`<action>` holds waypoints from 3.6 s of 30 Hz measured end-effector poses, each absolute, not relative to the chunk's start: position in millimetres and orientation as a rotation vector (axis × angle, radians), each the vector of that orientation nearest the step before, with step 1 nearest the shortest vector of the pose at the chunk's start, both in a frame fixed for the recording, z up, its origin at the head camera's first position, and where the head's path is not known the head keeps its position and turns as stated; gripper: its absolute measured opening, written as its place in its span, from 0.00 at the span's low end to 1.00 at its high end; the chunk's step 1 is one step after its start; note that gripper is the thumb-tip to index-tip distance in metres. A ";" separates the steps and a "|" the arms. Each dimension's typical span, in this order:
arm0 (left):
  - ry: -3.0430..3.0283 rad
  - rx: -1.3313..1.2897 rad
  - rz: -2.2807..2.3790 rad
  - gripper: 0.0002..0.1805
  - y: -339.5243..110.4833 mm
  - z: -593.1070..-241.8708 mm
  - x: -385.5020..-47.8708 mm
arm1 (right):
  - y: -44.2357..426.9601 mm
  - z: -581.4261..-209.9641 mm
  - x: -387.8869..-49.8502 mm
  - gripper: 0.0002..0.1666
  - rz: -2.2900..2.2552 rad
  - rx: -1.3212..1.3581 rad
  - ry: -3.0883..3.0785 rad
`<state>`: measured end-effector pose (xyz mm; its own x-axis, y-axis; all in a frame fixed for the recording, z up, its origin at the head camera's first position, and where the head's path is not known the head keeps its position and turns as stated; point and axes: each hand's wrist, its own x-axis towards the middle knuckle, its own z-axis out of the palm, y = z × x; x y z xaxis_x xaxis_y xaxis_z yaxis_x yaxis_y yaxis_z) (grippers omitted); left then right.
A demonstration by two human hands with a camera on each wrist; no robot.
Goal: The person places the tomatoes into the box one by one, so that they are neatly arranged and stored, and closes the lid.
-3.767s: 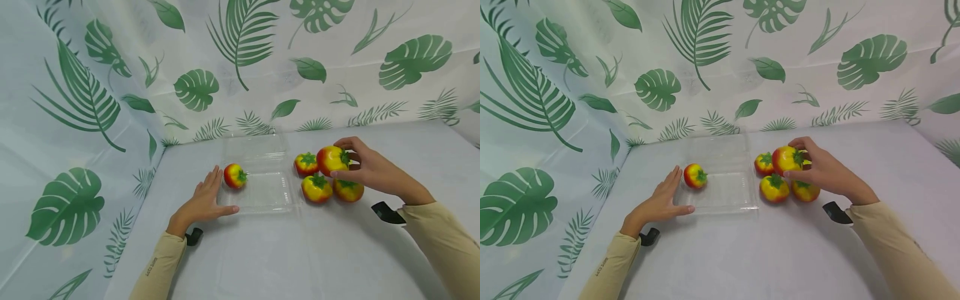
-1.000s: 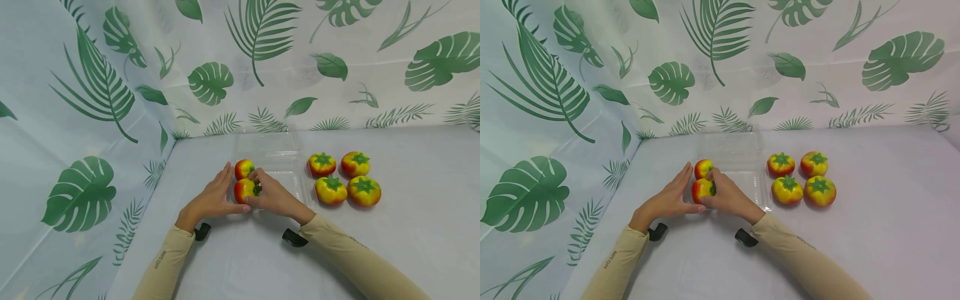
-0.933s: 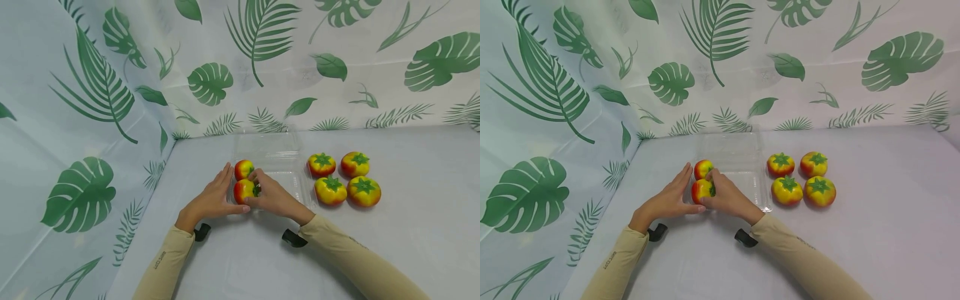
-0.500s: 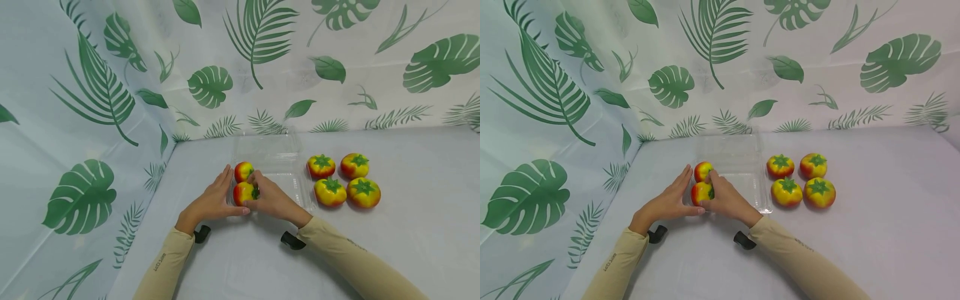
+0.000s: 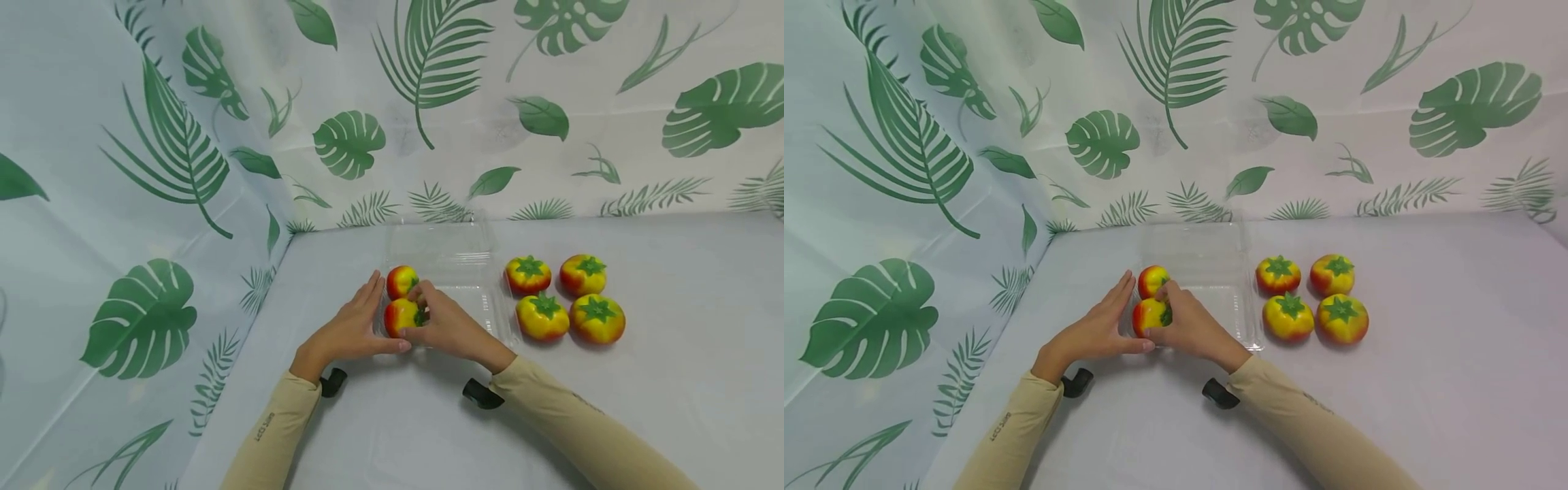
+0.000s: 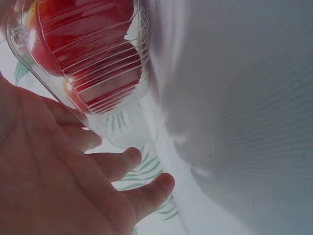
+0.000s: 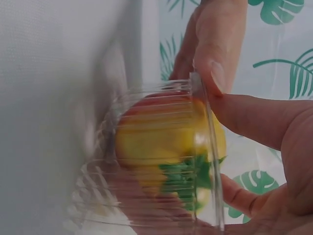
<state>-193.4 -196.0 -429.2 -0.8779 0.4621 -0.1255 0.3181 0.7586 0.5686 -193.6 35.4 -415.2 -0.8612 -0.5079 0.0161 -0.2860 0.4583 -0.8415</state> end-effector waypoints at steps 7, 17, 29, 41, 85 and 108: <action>2.692 0.594 0.777 0.72 -194.4 -427.5 -192.7 | 40.6 -411.7 -192.6 0.34 -1.356 -0.662 2.474; 2.705 0.597 0.783 0.72 -195.6 -431.8 -194.0 | 40.2 -415.3 -195.8 0.34 -1.349 -0.665 2.476; 2.688 0.621 0.797 0.72 -195.5 -427.8 -192.9 | 33.5 -418.9 -191.4 0.38 -1.336 -0.726 2.543; 2.685 0.612 0.789 0.72 -195.9 -425.3 -194.1 | 32.9 -416.1 -192.9 0.38 -1.274 -0.756 2.579; 2.688 0.611 0.822 0.71 -193.4 -425.7 -192.5 | 43.6 -415.5 -195.4 0.37 -1.272 -0.847 2.456; 2.675 0.633 0.810 0.71 -186.4 -425.4 -197.5 | 46.9 -418.2 -199.9 0.36 -1.339 -0.777 2.440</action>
<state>-197.5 -186.4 -425.4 -0.8666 0.4813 -0.1316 0.3276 0.7477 0.5775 -199.9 46.9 -418.2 -0.8263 -0.5622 0.0348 -0.3312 0.4351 -0.8373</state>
